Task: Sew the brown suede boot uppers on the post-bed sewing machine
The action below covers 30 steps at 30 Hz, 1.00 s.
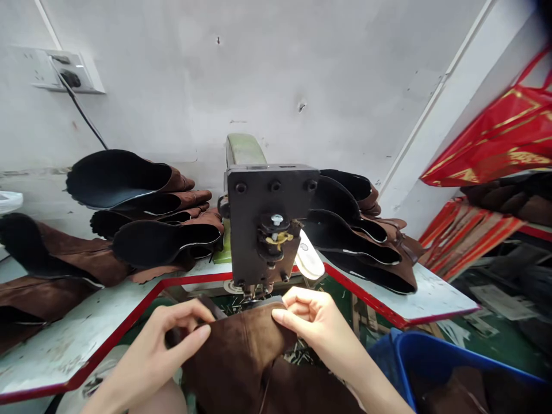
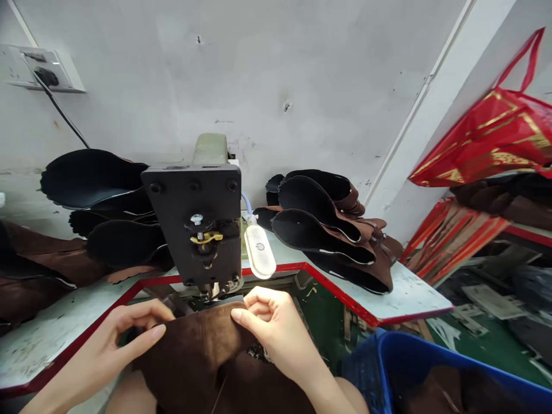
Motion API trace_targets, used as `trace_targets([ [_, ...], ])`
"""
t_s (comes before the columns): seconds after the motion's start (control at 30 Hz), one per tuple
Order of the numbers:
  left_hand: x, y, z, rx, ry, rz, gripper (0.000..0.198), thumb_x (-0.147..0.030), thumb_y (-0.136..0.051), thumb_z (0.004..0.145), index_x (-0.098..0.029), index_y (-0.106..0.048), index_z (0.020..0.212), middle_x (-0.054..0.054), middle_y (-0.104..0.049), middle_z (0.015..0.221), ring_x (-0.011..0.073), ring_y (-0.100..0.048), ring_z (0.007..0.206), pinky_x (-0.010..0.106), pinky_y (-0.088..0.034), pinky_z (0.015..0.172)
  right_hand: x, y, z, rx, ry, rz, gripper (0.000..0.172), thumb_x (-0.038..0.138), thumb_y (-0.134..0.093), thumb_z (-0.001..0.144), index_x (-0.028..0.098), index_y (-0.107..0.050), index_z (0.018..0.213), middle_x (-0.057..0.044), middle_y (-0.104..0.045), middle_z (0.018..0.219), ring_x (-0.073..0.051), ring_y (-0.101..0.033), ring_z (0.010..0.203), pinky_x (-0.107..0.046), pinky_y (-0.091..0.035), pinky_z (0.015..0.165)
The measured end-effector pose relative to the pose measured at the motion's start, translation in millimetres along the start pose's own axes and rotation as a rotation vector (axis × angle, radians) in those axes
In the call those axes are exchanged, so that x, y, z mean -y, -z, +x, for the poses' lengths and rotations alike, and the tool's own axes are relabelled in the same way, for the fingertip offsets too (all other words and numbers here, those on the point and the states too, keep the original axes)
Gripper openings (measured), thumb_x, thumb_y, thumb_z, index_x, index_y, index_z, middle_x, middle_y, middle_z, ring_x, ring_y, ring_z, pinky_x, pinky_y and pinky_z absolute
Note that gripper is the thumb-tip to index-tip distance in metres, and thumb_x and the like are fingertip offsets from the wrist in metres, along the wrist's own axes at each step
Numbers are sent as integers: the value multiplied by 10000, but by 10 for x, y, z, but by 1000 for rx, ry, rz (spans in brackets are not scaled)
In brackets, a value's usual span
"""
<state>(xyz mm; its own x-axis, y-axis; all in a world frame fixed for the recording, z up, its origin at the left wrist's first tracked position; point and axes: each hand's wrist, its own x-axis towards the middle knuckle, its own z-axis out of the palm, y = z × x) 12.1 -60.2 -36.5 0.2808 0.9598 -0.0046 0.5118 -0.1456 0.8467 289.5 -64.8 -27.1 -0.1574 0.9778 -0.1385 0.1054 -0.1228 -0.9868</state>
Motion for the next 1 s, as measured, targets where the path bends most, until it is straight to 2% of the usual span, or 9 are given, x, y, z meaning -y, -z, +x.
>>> trace_targets([
  [0.07,-220,-92,98,97,-65,97,321,-497,-598,928,-218,-748,873,0,-677,750,187,-577,720,262,-385,655,-54,54,-24,-22,-9,24,426,512,-800,792,167,-558,733,35,-515,622,-93,-384,590,-234,-253,554],
  [0.13,-394,-210,207,156,-100,126,387,-492,-571,950,-195,-709,744,-9,-650,704,165,-534,673,263,-351,623,-97,102,-40,-58,-6,57,448,539,-810,779,166,-565,741,23,-547,630,-101,-419,594,-237,-295,570],
  [0.27,-502,-386,331,47,-63,58,465,-515,-572,941,-171,-658,640,-23,-544,635,145,-450,654,263,-335,638,-122,158,-40,-98,-5,59,452,541,-820,775,159,-583,735,22,-559,620,-102,-430,590,-241,-306,572],
  [0.37,-493,-413,324,4,-25,4,475,-506,-578,918,-164,-592,589,-26,-462,609,139,-411,638,261,-310,605,-101,175,-29,-102,-8,41,431,535,-809,790,151,-620,736,22,-563,615,-98,-419,576,-240,-289,550],
  [0.47,-490,-392,283,3,-5,-51,499,-515,-569,913,-165,-535,559,-23,-424,599,133,-382,616,261,-295,581,-76,188,-25,-70,-21,19,417,529,-796,796,148,-652,711,16,-566,610,-110,-447,580,-244,-332,556],
  [0.57,-454,-353,227,-33,-4,-70,511,-539,-576,921,-162,-617,579,-3,-512,602,147,-440,618,267,-330,594,-58,168,-34,-11,-28,5,379,485,-805,786,148,-668,682,11,-579,619,-122,-477,609,-253,-362,595],
  [0.73,-294,-250,90,-85,90,-138,472,-601,-648,879,-192,-752,667,33,-683,686,193,-568,680,259,-419,628,-19,2,-18,20,-28,36,323,439,-812,763,153,-689,679,10,-590,627,-128,-475,620,-266,-357,609],
  [0.87,-188,-240,-55,-145,172,-198,486,-635,-667,847,-194,-745,658,40,-688,682,203,-568,696,248,-445,637,52,-106,33,27,-7,1,319,437,-787,770,149,-696,665,5,-590,629,-129,-477,619,-263,-359,597],
  [1.0,-55,-377,-184,-225,202,-257,504,-645,-680,824,-187,-711,615,39,-652,662,205,-561,686,243,-460,629,149,-84,76,66,52,-92,276,400,-776,787,146,-741,684,-13,-645,661,-146,-525,647,-268,-396,617],
])
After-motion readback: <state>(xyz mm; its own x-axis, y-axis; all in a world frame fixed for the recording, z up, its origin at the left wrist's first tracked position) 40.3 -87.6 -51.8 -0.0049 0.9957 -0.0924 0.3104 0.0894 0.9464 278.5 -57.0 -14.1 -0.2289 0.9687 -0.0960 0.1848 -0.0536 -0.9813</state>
